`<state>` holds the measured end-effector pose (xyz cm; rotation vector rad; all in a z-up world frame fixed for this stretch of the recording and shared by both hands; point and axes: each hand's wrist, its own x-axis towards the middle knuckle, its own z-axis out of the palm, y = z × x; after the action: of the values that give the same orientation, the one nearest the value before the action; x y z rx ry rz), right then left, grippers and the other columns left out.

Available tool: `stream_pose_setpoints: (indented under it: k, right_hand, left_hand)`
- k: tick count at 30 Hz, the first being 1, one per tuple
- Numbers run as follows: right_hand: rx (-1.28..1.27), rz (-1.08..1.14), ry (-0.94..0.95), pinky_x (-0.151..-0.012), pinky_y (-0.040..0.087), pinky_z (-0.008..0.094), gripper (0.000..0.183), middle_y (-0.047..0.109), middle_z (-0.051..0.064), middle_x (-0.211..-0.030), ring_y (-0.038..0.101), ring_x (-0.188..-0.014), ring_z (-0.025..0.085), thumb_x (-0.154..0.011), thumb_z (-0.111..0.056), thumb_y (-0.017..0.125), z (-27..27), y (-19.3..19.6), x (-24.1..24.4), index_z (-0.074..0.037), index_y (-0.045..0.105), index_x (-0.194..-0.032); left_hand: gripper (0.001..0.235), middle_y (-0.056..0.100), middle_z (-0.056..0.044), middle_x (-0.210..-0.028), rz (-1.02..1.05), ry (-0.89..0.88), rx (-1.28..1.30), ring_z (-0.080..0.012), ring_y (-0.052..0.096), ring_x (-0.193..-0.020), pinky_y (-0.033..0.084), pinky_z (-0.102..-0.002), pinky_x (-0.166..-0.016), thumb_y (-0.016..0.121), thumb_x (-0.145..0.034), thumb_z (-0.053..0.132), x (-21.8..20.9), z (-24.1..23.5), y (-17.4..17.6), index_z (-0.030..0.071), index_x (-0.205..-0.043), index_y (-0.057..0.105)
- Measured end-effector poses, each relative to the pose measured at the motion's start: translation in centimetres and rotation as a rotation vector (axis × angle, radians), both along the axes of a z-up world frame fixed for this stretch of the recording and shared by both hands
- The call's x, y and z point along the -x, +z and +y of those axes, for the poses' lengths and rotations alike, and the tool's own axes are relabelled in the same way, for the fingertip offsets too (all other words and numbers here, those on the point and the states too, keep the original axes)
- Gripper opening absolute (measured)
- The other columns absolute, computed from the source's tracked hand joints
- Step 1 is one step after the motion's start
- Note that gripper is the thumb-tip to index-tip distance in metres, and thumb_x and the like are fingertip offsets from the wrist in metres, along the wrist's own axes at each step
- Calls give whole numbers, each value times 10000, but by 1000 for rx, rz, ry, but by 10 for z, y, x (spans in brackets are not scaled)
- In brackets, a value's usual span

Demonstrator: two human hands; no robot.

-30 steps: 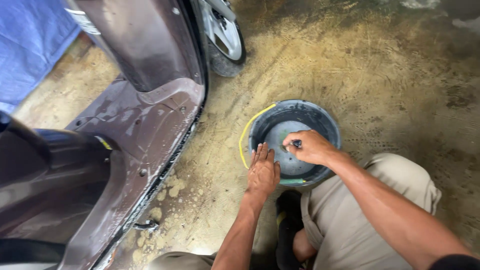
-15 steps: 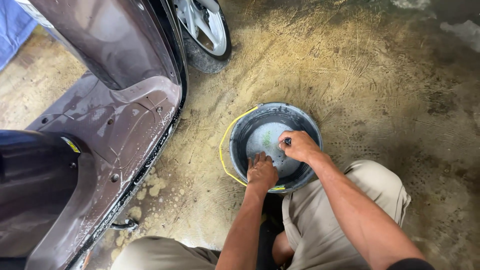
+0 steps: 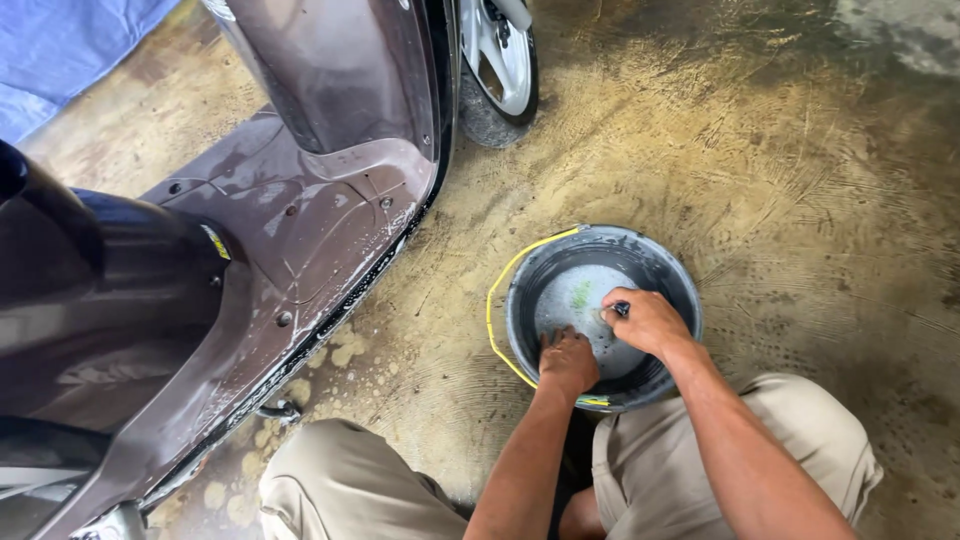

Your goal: The person scrubs the side panel and floorboard of a scooter using a brush and soapy water from a bucket. They repeatedly dip the brush into the bucket and scrub the scooter's bodywork.

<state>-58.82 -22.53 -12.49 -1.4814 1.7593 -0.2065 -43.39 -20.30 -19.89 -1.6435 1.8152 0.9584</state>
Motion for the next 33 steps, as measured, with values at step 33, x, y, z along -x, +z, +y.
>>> stream_pose_setpoints:
  k: [33]
  right_hand:
    - [2,16,41,-979,555,464,258,782,156,-1099,686,-1132,374,-836,-387,687,15,19,-4,-318,798,-1058]
  left_hand:
    - [558,513,-234,-1473,70,29,118,-427,489,-1376,307,-586,-1192,510,-956,227,-3,15,23,-154,-1364,529]
